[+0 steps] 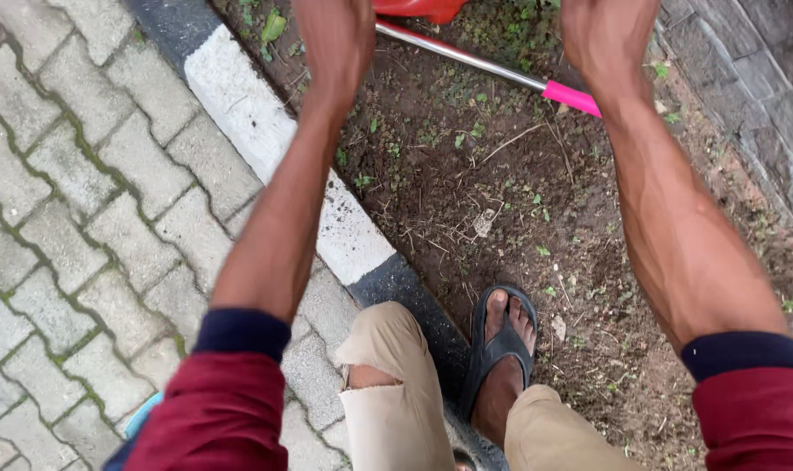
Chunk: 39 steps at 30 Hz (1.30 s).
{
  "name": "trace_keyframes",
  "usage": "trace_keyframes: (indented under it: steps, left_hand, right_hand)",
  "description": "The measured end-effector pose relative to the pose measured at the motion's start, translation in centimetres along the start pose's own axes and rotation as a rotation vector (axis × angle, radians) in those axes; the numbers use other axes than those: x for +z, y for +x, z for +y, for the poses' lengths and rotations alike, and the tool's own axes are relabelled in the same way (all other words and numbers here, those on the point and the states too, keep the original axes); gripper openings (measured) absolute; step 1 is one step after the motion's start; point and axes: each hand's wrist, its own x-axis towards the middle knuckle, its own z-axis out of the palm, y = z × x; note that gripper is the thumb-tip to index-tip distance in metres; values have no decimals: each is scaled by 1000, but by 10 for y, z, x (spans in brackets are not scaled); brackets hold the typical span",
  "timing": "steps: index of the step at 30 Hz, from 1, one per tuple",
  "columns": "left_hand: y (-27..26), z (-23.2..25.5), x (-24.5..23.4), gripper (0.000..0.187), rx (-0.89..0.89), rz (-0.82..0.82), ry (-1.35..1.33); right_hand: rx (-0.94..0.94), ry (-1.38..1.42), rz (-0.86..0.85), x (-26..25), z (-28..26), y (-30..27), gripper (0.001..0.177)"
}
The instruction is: The person pulls weeds from a soil bed by hand and places them into a red bucket.
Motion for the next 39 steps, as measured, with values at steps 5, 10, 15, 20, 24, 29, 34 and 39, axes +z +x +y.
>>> trace_keyframes:
  steps: [5, 10, 15, 20, 24, 29, 34, 39]
  left_hand:
    - [-117, 43, 33, 25, 463, 303, -214]
    - [-184, 85, 74, 27, 354, 4, -289]
    - [-207, 93, 101, 23, 237, -203, -388]
    - [-205, 49, 117, 23, -55, -247, -338]
    - [-172, 8, 137, 24, -123, -225, -273]
    - [-113, -3, 166, 60, 197, -39, -142]
    - [-87, -14, 207, 43, 74, -150, -235]
    - [-75, -28, 230, 35, 63, -79, -476]
  right_hand:
    - [219, 34, -215, 14, -31, -99, 36]
    - [253, 298, -175, -26, -136, -152, 47]
    - [268, 829, -921, -34, -213, -178, 19]
    - [156, 852, -437, -8, -185, -175, 18]
    - [477, 690, -429, 5, -109, -128, 22]
    - [287, 511, -116, 34, -43, -78, 41]
    - [188, 354, -78, 67, -36, -66, 36]
    - [442, 626, -39, 95, -13, -63, 30]
